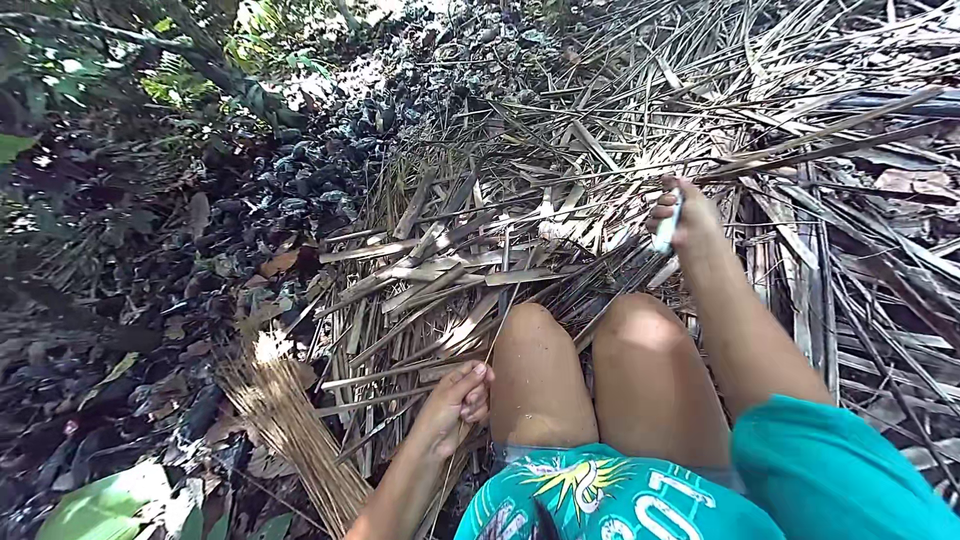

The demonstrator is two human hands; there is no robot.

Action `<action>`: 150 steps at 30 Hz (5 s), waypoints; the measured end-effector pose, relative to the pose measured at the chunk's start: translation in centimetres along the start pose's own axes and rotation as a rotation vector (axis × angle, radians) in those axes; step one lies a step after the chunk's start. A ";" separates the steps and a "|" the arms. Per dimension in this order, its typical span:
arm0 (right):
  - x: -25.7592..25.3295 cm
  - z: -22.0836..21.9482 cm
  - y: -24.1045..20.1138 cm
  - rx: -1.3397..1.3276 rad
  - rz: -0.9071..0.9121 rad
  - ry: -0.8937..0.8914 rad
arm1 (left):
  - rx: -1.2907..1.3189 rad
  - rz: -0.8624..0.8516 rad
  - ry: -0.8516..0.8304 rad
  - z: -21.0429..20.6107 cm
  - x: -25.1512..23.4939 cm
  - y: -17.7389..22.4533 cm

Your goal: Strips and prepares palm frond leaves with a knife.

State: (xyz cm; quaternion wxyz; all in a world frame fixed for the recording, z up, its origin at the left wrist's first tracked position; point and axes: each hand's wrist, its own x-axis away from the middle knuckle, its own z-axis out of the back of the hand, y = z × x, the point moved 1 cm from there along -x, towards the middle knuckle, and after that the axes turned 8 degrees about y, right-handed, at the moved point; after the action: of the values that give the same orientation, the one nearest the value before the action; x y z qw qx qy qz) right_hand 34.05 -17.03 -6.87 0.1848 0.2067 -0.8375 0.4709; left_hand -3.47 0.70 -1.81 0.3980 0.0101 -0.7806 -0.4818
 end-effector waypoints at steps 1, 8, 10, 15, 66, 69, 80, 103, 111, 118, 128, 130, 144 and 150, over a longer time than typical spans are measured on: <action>1.1 0.0 -0.4 0.056 0.017 -0.044 | 0.039 0.008 -0.004 0.3 0.3 -0.2; 18.8 -1.9 6.6 0.576 -0.210 -1.053 | 0.254 -0.002 -0.214 -2.2 0.8 0.6; 20.1 -1.9 7.4 0.544 -0.319 -1.103 | 0.260 -0.001 -0.275 -2.2 1.0 0.7; 17.4 -2.5 2.8 0.448 -0.034 -0.880 | 0.176 0.012 -0.337 -1.0 1.9 0.2; 21.4 -1.0 8.1 0.560 -0.365 -1.016 | -0.824 -0.991 0.295 -0.8 2.3 -2.7; 17.7 -0.8 4.1 0.461 -0.168 -0.845 | -0.830 -1.026 0.279 0.4 2.7 -3.3; 20.9 -0.3 7.4 0.552 -0.190 -0.995 | -0.865 -1.131 0.275 -3.1 1.2 -2.0; 17.0 -0.1 2.4 0.303 0.068 -0.667 | -0.562 -0.753 0.146 -2.1 1.9 -1.4; 18.1 -1.1 4.2 0.486 -0.132 -0.820 | -0.504 -0.644 0.049 -1.4 2.5 -1.4; 18.5 -0.9 1.5 0.420 -0.082 -0.677 | -0.736 -0.839 0.244 -1.3 2.6 -2.0; 14.4 -1.1 1.7 0.246 0.026 -0.610 | -0.685 -0.737 0.202 -0.2 2.9 -2.2; 17.6 -1.3 2.5 0.423 -0.069 -0.669 | -0.571 -0.650 0.149 -0.6 2.8 -2.0; 16.1 -0.9 0.9 0.425 0.072 -0.610 | -0.373 -0.454 0.055 -0.7 3.3 -1.8; 21.8 -0.7 8.0 0.529 -0.506 -1.055 | -0.529 -0.661 0.087 -1.5 3.0 -1.9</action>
State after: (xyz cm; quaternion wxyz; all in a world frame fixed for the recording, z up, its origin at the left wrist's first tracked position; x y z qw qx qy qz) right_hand 11.54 -16.39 -1.28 -0.2038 0.6405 -0.5967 0.4384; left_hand -5.31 -2.61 -1.11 0.2436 0.1778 -0.5675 -0.7662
